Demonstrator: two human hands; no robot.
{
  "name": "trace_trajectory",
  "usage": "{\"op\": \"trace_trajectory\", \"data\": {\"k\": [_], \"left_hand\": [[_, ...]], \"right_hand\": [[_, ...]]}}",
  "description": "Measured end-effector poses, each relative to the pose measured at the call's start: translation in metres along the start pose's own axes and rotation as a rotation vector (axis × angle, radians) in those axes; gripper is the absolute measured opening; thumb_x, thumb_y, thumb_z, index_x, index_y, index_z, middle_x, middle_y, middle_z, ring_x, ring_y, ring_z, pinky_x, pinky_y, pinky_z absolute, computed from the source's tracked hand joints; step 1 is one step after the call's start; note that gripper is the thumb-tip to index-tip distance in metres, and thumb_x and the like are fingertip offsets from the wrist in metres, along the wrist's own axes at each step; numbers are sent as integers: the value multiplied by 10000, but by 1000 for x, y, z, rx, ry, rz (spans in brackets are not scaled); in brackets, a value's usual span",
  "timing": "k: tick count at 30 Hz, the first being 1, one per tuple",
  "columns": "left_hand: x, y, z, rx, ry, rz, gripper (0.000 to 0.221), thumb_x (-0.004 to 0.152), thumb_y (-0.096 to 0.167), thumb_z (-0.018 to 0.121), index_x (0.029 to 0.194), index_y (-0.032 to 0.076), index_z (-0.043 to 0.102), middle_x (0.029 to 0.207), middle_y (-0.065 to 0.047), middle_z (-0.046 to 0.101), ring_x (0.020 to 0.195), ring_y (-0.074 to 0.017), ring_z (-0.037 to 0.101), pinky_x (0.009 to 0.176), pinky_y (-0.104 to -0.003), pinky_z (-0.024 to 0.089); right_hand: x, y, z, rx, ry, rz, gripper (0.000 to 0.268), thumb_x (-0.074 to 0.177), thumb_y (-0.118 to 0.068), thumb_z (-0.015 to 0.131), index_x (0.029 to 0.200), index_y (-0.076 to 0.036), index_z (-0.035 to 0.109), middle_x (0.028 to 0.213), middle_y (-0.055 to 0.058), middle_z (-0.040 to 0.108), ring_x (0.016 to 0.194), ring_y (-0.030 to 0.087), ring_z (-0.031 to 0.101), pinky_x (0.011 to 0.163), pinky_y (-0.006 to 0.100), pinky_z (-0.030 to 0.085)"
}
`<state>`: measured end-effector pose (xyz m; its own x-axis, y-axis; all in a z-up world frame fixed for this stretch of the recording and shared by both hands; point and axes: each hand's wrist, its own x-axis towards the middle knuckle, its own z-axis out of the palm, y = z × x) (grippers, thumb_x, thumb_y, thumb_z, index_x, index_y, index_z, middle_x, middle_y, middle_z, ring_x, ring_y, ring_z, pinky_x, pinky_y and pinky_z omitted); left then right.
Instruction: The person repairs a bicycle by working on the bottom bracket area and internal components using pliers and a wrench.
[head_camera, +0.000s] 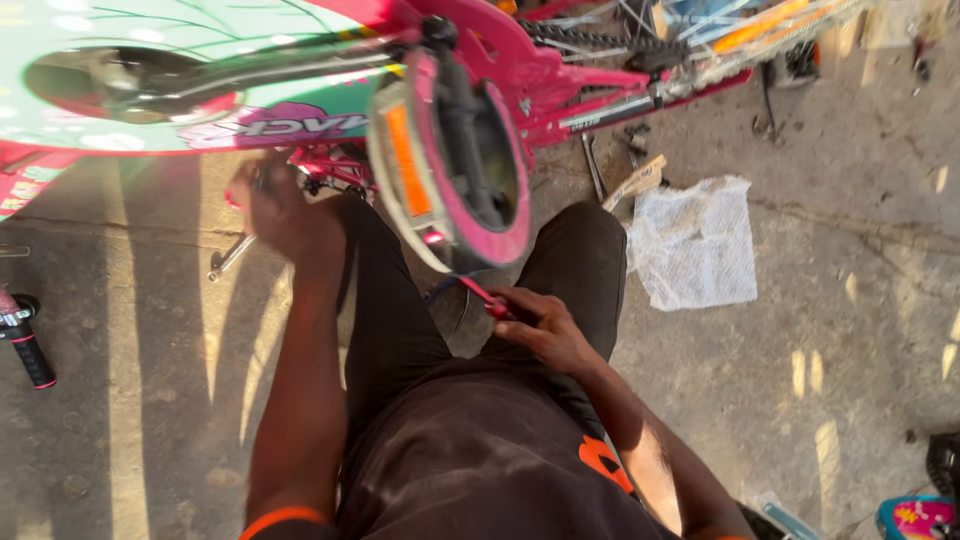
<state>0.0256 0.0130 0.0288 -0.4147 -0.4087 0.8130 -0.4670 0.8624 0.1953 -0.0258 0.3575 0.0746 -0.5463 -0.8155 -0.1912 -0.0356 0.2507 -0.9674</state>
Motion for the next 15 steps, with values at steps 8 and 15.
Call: {"op": "trace_trajectory", "data": {"k": [8,15], "left_hand": [[-83,107,-93,-1506,-522,-1045,203,1135,204,535,1111,30,637,786,5,587,594,-54,465,506,-246,345],[0,56,-117,-1810,-114,-1271,171,1108,117,516,1127,78,681,991,-51,629,824,-126,609,704,-269,519]], "right_hand": [[21,-14,41,295,-102,89,548,1017,-247,631,1526,-94,499,889,-4,589,672,45,489,577,245,441],[-10,-10,38,157,-191,-196,456,1034,-141,644,1467,-32,553,1174,137,609,1010,217,568,839,363,477]]}}
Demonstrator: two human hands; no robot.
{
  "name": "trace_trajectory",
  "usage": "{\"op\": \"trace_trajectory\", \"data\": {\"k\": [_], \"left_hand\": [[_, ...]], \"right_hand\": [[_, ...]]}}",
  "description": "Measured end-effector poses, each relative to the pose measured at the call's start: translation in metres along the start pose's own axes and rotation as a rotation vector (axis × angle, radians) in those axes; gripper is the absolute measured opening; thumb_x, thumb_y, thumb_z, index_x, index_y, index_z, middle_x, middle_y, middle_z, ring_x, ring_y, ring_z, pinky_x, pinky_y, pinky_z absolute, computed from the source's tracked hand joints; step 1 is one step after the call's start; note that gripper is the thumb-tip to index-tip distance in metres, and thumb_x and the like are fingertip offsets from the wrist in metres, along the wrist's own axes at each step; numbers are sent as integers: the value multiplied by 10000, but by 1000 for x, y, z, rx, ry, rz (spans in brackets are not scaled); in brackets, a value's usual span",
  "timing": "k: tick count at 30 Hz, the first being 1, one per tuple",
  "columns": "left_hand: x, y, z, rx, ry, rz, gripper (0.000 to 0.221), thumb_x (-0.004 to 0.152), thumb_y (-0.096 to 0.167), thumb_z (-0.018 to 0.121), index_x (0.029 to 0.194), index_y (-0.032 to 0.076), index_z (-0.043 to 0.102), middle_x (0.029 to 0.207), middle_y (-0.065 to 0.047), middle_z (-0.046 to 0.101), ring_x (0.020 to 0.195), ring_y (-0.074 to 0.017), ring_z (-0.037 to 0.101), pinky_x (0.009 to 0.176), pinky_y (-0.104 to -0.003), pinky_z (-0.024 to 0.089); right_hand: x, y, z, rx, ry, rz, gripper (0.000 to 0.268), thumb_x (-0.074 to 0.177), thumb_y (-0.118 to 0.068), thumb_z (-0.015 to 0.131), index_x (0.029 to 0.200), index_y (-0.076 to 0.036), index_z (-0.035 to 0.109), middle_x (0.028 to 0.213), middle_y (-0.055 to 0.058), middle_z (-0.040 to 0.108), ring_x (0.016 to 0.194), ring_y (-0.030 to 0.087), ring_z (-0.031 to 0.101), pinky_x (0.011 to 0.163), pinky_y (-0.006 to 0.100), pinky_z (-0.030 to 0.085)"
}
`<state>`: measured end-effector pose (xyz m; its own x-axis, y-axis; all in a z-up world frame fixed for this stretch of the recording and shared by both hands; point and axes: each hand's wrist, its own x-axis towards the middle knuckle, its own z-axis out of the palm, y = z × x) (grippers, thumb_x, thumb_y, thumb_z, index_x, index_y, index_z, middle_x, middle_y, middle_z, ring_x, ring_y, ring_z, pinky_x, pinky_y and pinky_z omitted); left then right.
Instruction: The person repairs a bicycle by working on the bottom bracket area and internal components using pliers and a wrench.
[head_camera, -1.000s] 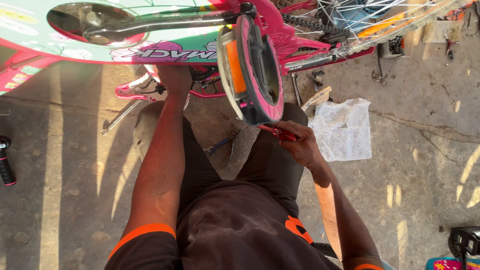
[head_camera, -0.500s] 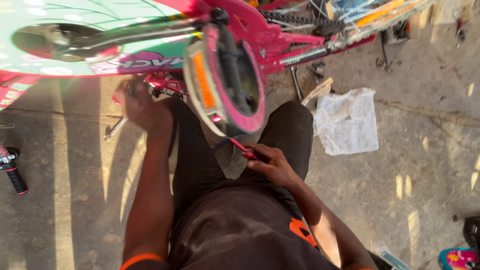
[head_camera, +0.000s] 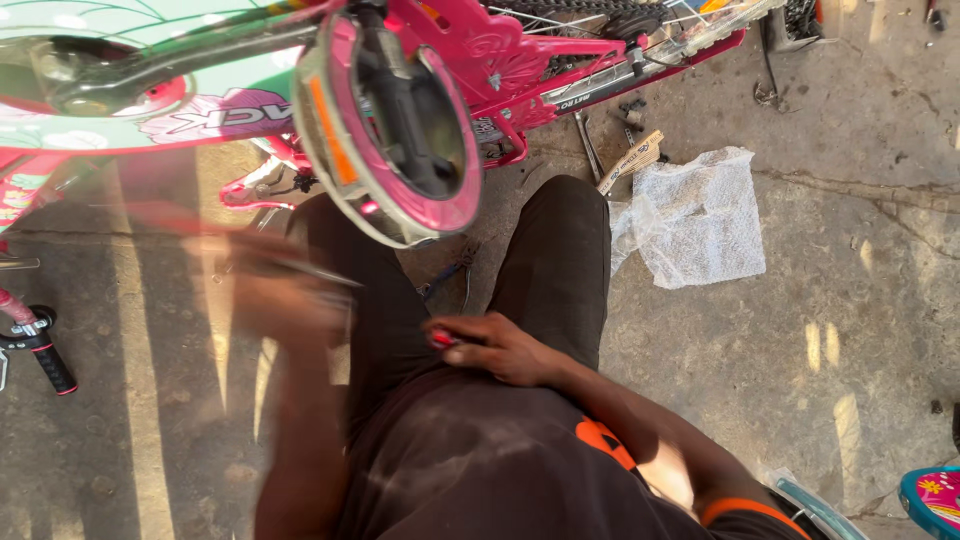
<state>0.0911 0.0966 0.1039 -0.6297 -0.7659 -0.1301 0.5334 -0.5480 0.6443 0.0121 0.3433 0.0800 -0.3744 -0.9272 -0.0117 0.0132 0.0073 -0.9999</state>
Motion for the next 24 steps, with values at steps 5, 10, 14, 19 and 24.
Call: {"op": "trace_trajectory", "data": {"k": [5,10,14,19,24], "left_hand": [[9,64,-9,1214,-491,343,162,1068,69,551,1184,54,663,1184,-124,674,1013,-262,671,844,-415,557],[-17,11,-43,1672,-696,307,276,965,103,680,1232,166,708,952,-101,634,789,-343,660,648,-455,523],[-17,17,-45,1664,-742,351,372,920,67,665,1275,174,705,930,-91,631,749,-327,662,617,-457,520],[-11,35,-38,1671,-747,376,333,925,94,677,1250,164,706,920,-91,627,741,-319,663,610,-455,516],[-8,7,-111,1710,-772,375,377,871,19,648,1215,160,710,900,-108,614,744,-325,663,600,-457,503]], "right_hand": [[13,-48,-45,-503,228,88,433,959,-130,686,1374,-27,620,1077,119,670,979,228,668,867,380,554],[42,-79,-79,-1098,132,-363,407,793,-163,835,1160,-32,716,1003,108,722,867,313,686,799,451,533],[66,-97,-63,-1148,-37,-331,360,851,-131,827,1198,-92,739,1048,48,751,905,232,720,808,436,542],[89,-108,-38,-1147,-108,-388,369,854,-115,812,1213,-119,725,1151,49,752,973,264,705,737,346,530],[96,-81,-33,-1203,-179,-483,378,821,-124,781,1189,-131,698,1095,38,740,854,269,664,753,448,542]]}}
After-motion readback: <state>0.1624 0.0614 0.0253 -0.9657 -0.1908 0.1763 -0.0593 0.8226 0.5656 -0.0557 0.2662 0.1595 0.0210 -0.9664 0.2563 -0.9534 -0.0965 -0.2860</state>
